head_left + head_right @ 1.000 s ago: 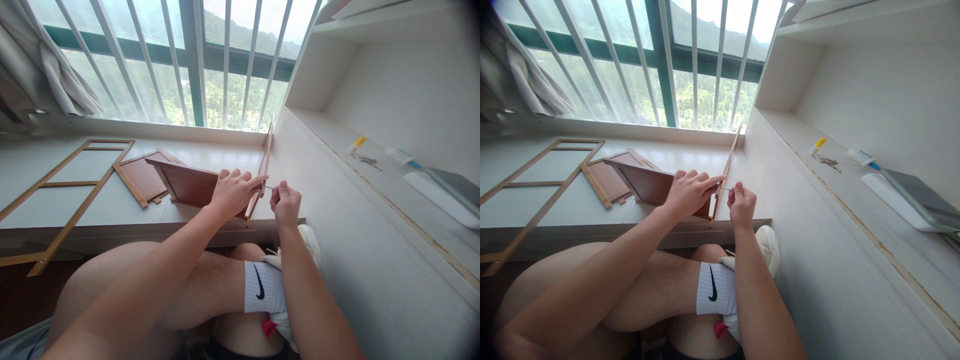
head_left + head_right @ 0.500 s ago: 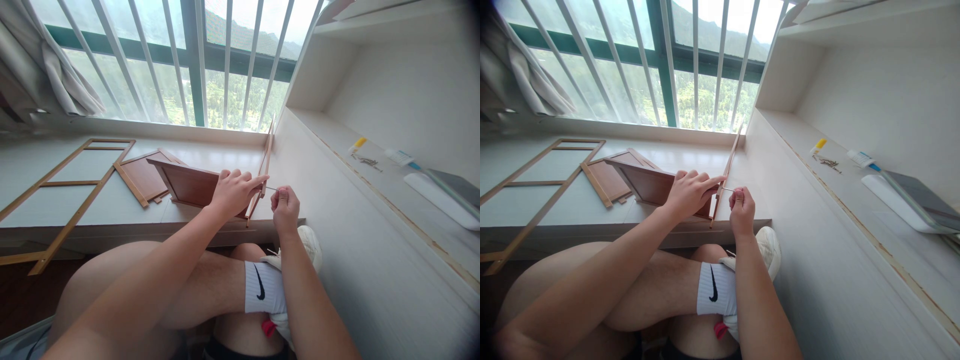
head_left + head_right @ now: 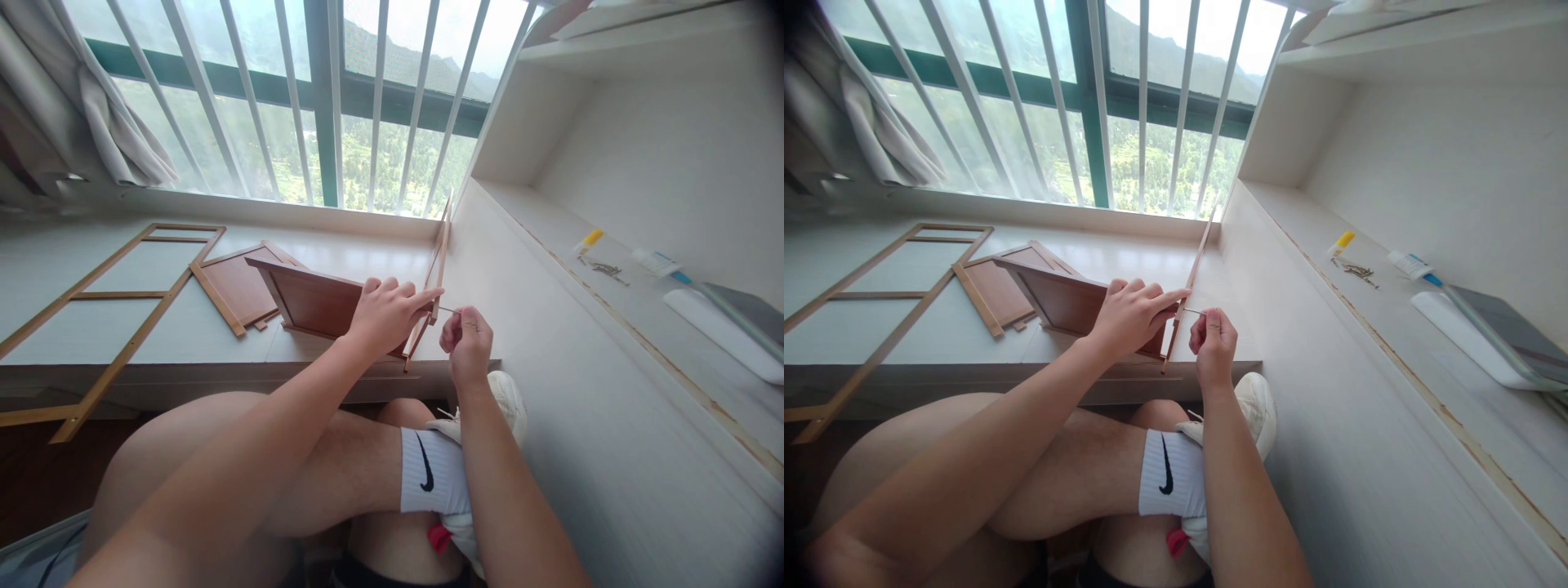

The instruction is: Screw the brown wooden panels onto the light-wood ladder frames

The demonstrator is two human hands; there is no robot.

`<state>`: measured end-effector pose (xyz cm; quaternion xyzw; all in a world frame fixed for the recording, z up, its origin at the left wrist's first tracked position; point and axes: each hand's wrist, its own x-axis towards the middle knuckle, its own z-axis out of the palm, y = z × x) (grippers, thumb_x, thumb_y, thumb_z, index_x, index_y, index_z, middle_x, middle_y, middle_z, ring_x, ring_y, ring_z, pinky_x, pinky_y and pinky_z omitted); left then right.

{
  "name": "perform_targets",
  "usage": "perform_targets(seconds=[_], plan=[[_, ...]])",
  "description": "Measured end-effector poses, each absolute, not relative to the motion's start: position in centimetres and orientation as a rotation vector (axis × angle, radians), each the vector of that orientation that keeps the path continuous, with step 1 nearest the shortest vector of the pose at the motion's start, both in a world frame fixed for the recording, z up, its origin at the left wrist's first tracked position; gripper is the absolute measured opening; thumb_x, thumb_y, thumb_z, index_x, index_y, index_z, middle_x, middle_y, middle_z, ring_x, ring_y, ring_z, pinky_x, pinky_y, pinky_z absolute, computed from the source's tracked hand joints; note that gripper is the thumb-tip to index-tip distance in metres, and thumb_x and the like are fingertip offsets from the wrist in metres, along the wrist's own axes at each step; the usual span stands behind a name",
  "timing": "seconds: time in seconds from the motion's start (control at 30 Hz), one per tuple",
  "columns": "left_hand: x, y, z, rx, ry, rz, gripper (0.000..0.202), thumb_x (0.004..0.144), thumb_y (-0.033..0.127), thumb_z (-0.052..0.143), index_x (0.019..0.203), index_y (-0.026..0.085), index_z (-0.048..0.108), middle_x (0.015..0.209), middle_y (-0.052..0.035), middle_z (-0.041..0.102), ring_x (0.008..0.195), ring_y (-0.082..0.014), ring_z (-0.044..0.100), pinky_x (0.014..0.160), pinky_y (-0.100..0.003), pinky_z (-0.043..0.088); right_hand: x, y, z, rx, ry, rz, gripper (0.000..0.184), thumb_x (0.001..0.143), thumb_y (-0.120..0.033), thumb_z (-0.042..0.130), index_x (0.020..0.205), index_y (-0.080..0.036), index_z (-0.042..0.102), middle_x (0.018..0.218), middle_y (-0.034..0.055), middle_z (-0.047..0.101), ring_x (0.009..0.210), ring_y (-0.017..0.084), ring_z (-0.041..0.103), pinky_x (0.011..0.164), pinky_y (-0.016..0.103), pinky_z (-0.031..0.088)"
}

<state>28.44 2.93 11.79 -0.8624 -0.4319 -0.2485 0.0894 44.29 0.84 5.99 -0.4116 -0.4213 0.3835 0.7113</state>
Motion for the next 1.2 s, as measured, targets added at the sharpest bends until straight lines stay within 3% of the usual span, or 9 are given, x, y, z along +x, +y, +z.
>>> perform_targets(seconds=[0.63,1.2], plan=[[28.47,3.05,11.54,-2.540,-1.262,-0.755,0.039,0.097,0.041,0.045,0.136,0.045,0.048,0.098,-0.0018,0.067,0.091,-0.0238,0.053,0.082,-0.040,0.028,44.32,0.84,5.81,-0.865,-0.909,0.888,0.034,0.091,-0.053,0.048,0.079,-0.021,0.051,0.050,-0.0069,0.043,0.037,0.008,0.034,0.034,0.019,0.026],[28.41,2.99,11.44,-2.544,-1.250,-0.774,0.037,0.097,0.040,0.045,0.134,0.044,0.050,0.096,-0.0016,0.067,0.091,-0.0236,0.052,0.081,-0.040,0.028,44.63,1.09,5.81,-0.883,-0.913,0.920,0.044,0.092,-0.053,0.046,0.065,-0.022,0.034,0.048,-0.0078,0.034,0.036,0.006,0.028,0.034,0.020,0.018]])
